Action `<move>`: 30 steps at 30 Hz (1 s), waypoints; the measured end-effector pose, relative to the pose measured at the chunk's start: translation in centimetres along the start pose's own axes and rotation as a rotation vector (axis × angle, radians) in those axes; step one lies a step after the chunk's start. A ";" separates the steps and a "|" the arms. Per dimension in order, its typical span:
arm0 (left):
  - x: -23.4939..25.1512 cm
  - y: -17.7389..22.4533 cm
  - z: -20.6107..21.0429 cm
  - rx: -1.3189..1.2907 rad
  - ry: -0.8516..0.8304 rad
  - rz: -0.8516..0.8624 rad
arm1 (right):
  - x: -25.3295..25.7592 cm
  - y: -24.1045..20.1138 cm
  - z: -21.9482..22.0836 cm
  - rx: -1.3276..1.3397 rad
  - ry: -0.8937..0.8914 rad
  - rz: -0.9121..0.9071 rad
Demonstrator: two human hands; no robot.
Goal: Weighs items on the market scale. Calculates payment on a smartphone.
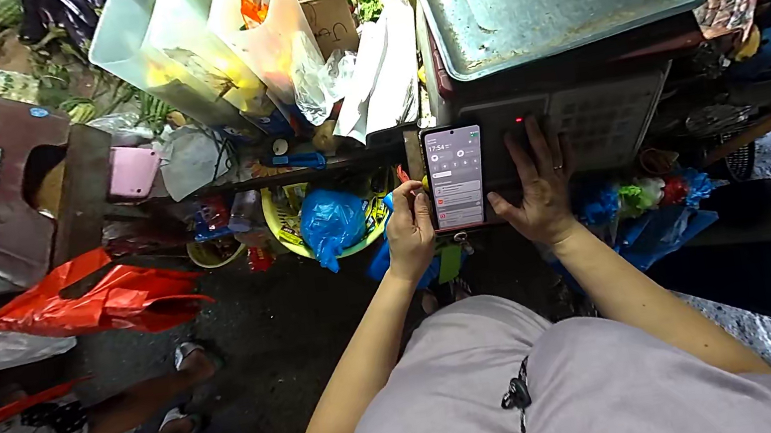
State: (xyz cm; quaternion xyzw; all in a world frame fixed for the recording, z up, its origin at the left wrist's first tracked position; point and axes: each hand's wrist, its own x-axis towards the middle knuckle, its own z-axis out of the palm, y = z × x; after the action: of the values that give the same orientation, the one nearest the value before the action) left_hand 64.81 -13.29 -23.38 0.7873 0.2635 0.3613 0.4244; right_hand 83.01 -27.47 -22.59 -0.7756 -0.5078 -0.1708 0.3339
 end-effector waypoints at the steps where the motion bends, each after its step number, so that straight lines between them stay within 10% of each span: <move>1: 0.0 0.0 0.0 0.002 0.000 -0.002 | 0.0 0.0 0.0 0.000 -0.002 0.003; 30: 0.2 -0.4 -0.1 -0.001 -0.028 0.039 | 0.0 0.1 0.4 -0.016 0.036 -0.003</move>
State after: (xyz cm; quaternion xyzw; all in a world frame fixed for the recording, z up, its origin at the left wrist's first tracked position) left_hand 64.81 -12.89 -23.64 0.7969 0.2420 0.3587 0.4215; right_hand 83.02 -27.24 -22.89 -0.7742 -0.5015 -0.1894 0.3366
